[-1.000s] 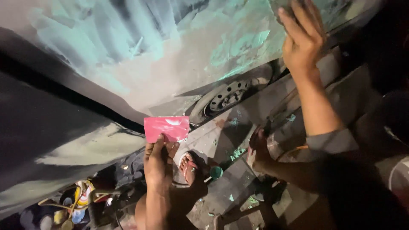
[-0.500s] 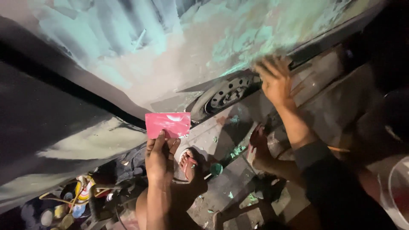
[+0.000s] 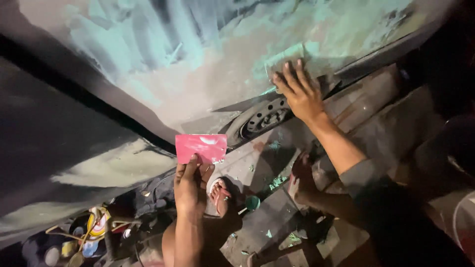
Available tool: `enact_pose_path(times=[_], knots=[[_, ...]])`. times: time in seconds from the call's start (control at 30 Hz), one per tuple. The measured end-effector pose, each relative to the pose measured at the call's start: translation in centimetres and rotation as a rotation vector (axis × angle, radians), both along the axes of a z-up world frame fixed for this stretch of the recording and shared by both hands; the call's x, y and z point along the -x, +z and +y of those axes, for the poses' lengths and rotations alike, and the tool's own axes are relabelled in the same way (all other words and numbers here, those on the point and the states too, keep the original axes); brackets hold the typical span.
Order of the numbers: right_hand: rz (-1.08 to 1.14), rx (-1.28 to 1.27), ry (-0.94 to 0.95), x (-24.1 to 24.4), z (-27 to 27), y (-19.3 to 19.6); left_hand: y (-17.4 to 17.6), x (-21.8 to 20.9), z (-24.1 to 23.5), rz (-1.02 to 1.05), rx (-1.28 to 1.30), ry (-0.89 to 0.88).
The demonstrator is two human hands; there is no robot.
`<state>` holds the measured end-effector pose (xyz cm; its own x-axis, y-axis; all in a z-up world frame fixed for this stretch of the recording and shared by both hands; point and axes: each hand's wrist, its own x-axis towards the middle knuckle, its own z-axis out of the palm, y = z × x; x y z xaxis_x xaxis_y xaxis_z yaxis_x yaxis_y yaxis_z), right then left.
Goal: The person scoops light green body filler from a red card onto a metal spreader and applies it to a damaged area on the side of a car. They repeatedly spread the filler over the surface and scrape excess material back onto the card.
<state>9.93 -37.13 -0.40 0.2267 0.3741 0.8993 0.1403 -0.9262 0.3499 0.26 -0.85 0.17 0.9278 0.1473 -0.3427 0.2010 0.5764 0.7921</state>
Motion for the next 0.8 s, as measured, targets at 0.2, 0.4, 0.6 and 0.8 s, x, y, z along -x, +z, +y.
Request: enact_pose_path(times=[0.2,0.4,0.6,0.8], knots=[[0.148,0.016,-0.053,2.3,-0.2,-5.5,0.6,0.3,0.0,0.0,0.014,0.012],[0.014,-0.043,-0.04,5.9,0.2,6.1,-1.4,-0.2,0.5,0.03,0.017,0.037],[-0.104,0.048,0.104,2.9,-0.7,16.2,0.6,0.1,0.5,0.011,0.063,-0.036],[0.009,-0.064,-0.051,2.3,0.6,8.1,1.7,1.0,1.2,0.018,0.065,-0.04]])
